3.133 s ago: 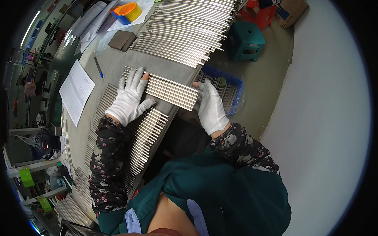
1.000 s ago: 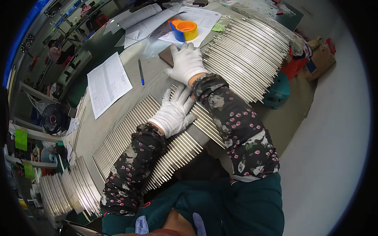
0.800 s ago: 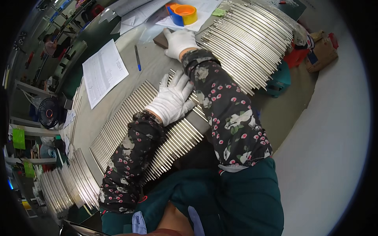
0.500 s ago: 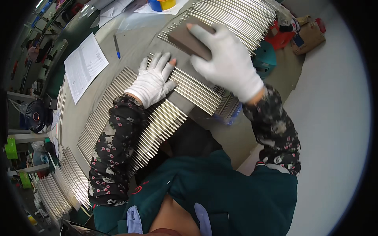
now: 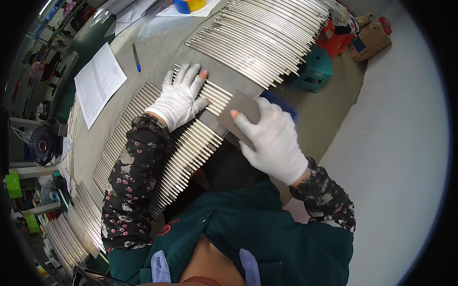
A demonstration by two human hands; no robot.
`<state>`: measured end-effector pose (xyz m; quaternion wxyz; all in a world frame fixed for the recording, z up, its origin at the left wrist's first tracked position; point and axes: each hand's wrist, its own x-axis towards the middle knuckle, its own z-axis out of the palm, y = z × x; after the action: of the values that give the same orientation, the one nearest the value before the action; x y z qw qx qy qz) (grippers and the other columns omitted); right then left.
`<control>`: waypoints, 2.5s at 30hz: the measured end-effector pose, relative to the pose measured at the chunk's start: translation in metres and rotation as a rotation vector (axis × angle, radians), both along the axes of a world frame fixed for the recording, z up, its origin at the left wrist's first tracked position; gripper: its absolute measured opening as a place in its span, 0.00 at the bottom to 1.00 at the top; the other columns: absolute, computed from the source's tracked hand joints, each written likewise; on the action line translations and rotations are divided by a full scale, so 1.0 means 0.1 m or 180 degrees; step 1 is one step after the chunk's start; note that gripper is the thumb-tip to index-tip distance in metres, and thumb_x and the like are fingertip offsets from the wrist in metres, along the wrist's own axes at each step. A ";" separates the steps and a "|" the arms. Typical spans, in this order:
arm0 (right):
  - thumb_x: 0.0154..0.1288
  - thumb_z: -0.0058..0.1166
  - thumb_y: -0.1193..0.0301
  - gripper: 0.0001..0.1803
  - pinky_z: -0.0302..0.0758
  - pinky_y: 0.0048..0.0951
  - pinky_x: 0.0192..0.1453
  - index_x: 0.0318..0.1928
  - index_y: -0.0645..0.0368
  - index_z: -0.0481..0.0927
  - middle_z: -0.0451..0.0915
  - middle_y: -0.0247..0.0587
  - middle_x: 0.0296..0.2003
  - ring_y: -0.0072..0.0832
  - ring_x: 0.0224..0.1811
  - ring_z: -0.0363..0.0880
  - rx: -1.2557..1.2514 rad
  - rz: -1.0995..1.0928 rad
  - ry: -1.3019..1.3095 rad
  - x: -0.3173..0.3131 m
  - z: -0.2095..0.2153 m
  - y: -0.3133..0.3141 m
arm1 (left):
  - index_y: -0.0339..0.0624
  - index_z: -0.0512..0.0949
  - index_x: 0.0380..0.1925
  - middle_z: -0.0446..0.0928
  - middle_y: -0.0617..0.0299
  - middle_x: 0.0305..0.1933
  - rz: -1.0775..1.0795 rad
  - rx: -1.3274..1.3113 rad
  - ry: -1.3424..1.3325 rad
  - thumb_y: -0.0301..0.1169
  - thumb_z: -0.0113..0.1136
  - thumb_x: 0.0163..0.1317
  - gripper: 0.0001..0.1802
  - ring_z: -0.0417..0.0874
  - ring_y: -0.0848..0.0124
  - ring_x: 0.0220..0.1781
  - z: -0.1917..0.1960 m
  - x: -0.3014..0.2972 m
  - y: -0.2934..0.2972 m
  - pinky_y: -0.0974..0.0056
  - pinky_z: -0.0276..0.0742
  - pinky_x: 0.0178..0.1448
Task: The recorder is inspecting and sanding the ends of thin metal rods at a workbench and logging progress on a sheet.
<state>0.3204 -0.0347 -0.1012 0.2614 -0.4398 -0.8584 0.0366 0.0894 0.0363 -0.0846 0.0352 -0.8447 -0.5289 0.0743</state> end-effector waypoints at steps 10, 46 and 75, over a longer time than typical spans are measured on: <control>0.42 0.63 0.69 0.31 0.71 0.40 0.42 0.54 0.48 0.75 0.69 0.56 0.48 0.45 0.42 0.71 0.0069 0.0107 -0.0063 -0.06 0.06 0.04 | 0.43 0.58 0.66 0.52 0.50 0.71 -0.0003 0.0020 -0.0047 0.51 0.46 0.63 0.36 0.46 0.53 0.75 -0.02 -0.01 -0.04 0.39 0.41 0.72; 0.38 0.63 0.72 0.33 0.72 0.41 0.49 0.52 0.49 0.76 0.69 0.55 0.50 0.47 0.45 0.72 -0.0139 -0.0344 0.0373 0.60 0.10 -0.22 | 0.42 0.57 0.67 0.51 0.48 0.72 -0.0021 -0.0074 0.0005 0.50 0.47 0.62 0.37 0.46 0.51 0.75 0.01 -0.04 -0.04 0.40 0.42 0.72; 0.40 0.62 0.72 0.29 0.73 0.40 0.46 0.51 0.48 0.78 0.71 0.56 0.47 0.48 0.42 0.73 -0.0274 -0.0412 0.0150 0.81 0.07 -0.20 | 0.42 0.62 0.63 0.51 0.46 0.71 -0.0006 -0.0006 -0.0058 0.48 0.50 0.61 0.34 0.46 0.48 0.74 -0.03 -0.04 0.05 0.35 0.40 0.70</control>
<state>0.4014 -0.0545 -0.0938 0.2642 -0.5042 -0.8194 0.0668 0.0853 0.0413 -0.0879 0.0296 -0.8459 -0.5283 0.0671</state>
